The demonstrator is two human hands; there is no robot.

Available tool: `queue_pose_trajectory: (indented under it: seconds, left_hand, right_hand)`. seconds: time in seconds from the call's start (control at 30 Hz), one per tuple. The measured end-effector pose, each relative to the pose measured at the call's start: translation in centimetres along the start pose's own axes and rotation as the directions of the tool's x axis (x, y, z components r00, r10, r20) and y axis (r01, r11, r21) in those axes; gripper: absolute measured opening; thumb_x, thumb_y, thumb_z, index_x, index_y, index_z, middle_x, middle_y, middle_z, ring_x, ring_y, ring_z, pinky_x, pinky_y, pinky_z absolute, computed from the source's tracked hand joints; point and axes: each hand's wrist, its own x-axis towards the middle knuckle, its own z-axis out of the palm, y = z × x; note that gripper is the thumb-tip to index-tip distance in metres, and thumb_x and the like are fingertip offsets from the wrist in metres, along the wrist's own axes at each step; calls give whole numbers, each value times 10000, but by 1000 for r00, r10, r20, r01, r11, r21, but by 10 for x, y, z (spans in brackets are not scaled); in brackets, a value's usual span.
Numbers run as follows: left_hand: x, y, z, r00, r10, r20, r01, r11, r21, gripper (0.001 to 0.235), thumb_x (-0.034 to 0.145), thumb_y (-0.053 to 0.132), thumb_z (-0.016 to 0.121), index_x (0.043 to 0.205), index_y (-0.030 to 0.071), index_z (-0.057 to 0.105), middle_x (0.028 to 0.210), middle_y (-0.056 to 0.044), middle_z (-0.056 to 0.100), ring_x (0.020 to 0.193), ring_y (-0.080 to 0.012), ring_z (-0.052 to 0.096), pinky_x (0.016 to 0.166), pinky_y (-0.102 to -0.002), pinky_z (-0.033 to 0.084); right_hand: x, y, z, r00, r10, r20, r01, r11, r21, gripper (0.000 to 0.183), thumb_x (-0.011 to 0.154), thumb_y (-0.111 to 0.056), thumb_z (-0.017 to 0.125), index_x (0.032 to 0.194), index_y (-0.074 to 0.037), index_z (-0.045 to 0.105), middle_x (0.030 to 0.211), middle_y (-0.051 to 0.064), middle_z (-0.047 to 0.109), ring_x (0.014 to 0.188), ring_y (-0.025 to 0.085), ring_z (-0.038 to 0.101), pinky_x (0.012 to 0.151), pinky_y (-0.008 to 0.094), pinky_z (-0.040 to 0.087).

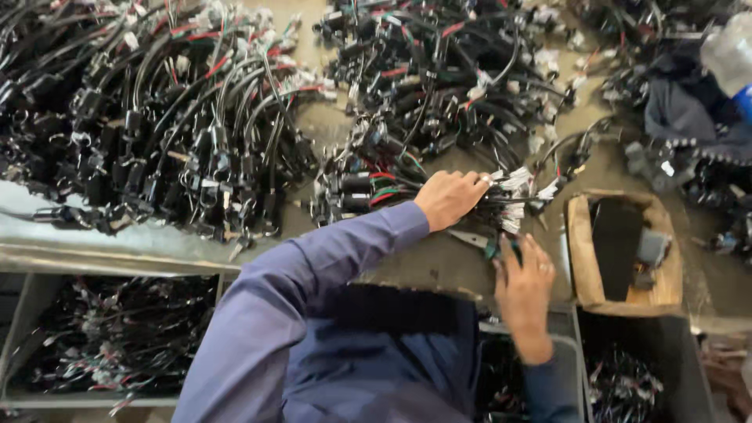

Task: The person strips insulation from multiple automotive wiring harnesses using pliers. They repeatedly pick up harnesses, strip sections of the outer sheath, and place the processed items into bins below the table.

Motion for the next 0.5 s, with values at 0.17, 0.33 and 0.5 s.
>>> queue_pose_trajectory:
  seconds: [0.17,0.33,0.5]
  left_hand:
    - [16,-20,-9,979,48,199,-54,998,25,826,530,218,837,1266,30,511,1077,-122,653,973,-336,670,677,-503,538]
    - [61,-70,-37,875,97,474,-67,995,-81,339,754,232,704,1056,85,752,1061,-176,657,951,-381,692,761,-498,580]
    - [154,-169,-32,885,-75,-459,195,955,221,409,760,123,642,1147,-4,609,1059,-141,659,1008,-317,671,822,-415,528]
  right_hand:
    - [-5,-20,-1,989,103,-104,-95,992,80,427,913,-129,711,1335,-95,665,1492,189,505,1388,397,455,1154,533,339]
    - [4,-29,-2,978,113,-174,-83,982,168,466,793,-46,671,1253,-119,688,1499,218,478,1406,424,432,1162,544,334]
    - [0,-33,9,930,284,-232,-231,945,231,402,829,16,633,1207,-103,699,1494,209,506,1370,399,468,1143,517,376]
